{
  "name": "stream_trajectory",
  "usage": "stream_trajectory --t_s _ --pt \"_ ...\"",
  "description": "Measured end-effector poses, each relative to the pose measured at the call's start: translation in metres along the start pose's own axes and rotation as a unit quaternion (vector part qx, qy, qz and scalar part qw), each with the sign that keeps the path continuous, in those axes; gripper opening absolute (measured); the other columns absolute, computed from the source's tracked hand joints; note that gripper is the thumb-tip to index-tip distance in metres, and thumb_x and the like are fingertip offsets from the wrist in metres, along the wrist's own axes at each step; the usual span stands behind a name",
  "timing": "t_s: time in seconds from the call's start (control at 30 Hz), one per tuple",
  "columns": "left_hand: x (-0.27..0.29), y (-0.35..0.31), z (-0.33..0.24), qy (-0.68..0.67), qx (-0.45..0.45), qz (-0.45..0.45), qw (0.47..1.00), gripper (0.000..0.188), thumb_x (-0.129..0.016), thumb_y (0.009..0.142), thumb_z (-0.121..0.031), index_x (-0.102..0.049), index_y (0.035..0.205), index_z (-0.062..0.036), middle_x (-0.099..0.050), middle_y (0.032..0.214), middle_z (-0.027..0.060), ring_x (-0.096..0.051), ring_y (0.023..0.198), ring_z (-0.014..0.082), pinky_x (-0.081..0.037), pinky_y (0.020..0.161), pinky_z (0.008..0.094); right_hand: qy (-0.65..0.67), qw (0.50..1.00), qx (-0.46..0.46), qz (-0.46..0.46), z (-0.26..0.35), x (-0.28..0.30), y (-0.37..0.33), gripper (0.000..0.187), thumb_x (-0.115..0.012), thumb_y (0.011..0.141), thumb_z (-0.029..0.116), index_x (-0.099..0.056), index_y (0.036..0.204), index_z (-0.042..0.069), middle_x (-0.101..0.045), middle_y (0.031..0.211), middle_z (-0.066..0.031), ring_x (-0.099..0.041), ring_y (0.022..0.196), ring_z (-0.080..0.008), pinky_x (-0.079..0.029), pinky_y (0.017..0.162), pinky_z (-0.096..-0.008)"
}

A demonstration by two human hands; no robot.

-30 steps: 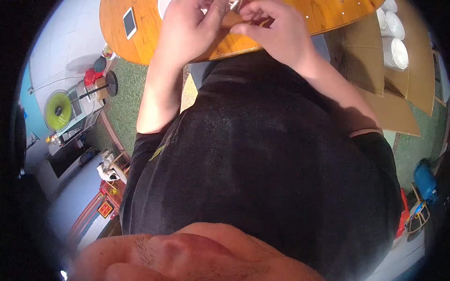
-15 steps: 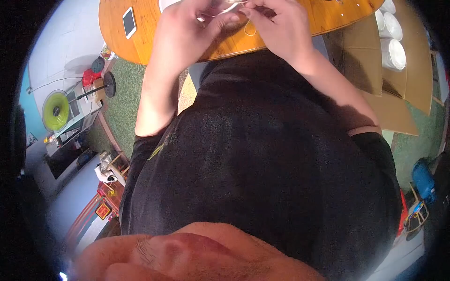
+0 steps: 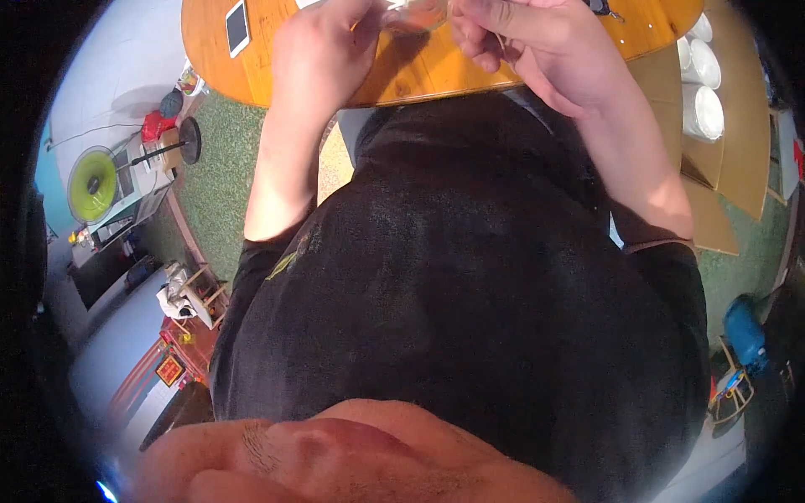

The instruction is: The person is bundling thin strips of material and securing them with a rubber band.

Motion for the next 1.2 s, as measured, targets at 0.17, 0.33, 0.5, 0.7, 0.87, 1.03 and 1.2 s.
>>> stream_trajectory --t_s 0.17,0.33,0.5,0.7,0.87,1.03,1.2 --pt "-0.005 0.0 0.005 0.005 -0.022 -0.011 1.0 0.029 -0.08 0.08 -0.013 -0.073 0.107 -0.005 -0.072 0.084 0.0184 -0.07 0.078 0.0374 -0.055 0.068 0.0445 0.128 0.965 0.12 0.192 -0.009 -0.017 0.034 0.023 -0.068 0.101 0.023 -0.062 0.095 0.002 -0.063 0.079 -0.0048 -0.059 0.068 -0.0141 -0.046 0.061 -0.0237" --pt "0.0 -0.003 0.001 -0.002 -0.057 -0.031 0.998 0.024 -0.079 0.08 -0.011 -0.073 0.103 -0.0039 -0.072 0.085 0.0188 -0.07 0.079 0.0375 -0.055 0.068 0.0446 0.298 0.829 0.23 0.413 0.007 -0.03 0.03 0.026 -0.069 0.1 0.027 -0.062 0.094 0.002 -0.061 0.079 -0.004 -0.057 0.068 -0.013 -0.044 0.061 -0.0227" --pt "-0.006 -0.002 0.001 -0.007 -0.013 0.065 0.998 0.02 -0.073 0.076 -0.002 -0.073 0.096 -0.0042 -0.073 0.09 0.0157 -0.071 0.089 0.0348 -0.054 0.085 0.0438 -0.136 0.99 0.021 0.001 0.013 -0.012 0.016 0.024 -0.063 0.104 0.026 -0.063 0.099 0.002 -0.061 0.083 -0.0042 -0.057 0.073 -0.0141 -0.046 0.061 -0.0244" --pt "-0.022 -0.017 -0.016 -0.035 -0.141 -0.105 0.984 0.015 -0.075 0.079 -0.017 -0.071 0.092 -0.0104 -0.071 0.079 0.0054 -0.07 0.082 0.0265 -0.046 0.083 0.0424 -0.206 0.977 0.021 0.053 -0.008 -0.024 0.006 0.015 -0.069 0.101 0.019 -0.068 0.105 0.005 -0.064 0.085 0.0036 -0.052 0.068 -0.002 -0.041 0.057 -0.018" --pt "-0.016 -0.026 -0.002 -0.038 -0.142 -0.141 0.979 0.009 -0.075 0.082 -0.016 -0.073 0.089 -0.0096 -0.071 0.079 0.0052 -0.07 0.08 0.0248 -0.046 0.083 0.0409 -0.157 0.981 -0.046 0.104 0.008 -0.025 -0.009 0.014 -0.073 0.097 0.014 -0.07 0.104 0.001 -0.067 0.088 0.0017 -0.058 0.072 -0.0038 -0.045 0.062 -0.0191" --pt "0.014 -0.035 0.024 0.031 -0.123 -0.133 0.983 0.007 -0.069 0.086 -0.017 -0.073 0.086 -0.0112 -0.072 0.087 0.0053 -0.07 0.093 0.0252 -0.04 0.105 0.0508 -0.334 0.932 -0.049 0.132 0.013 0.002 -0.02 0.01 -0.077 0.089 0.004 -0.073 0.095 -0.003 -0.074 0.089 -0.0046 -0.069 0.083 -0.0107 -0.053 0.075 -0.0245" --pt "0.029 -0.039 0.059 0.081 -0.09 -0.06 0.991 0.01 -0.066 0.086 -0.01 -0.073 0.092 -0.0086 -0.074 0.106 0.0064 -0.067 0.12 0.0259 -0.036 0.113 0.0515 -0.543 0.822 -0.05 0.167 0.005 0.012 -0.016 0.011 -0.079 0.084 0.004 -0.074 0.092 -0.001 -0.071 0.081 -0.0072 -0.069 0.077 -0.0168 -0.053 0.072 -0.0291"
Point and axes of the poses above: each hand's wrist, its own y-axis towards the middle knuckle, its own x-axis out of the back of the hand, z = x × y, the point moved 10 cm from there along y, towards the middle knuckle
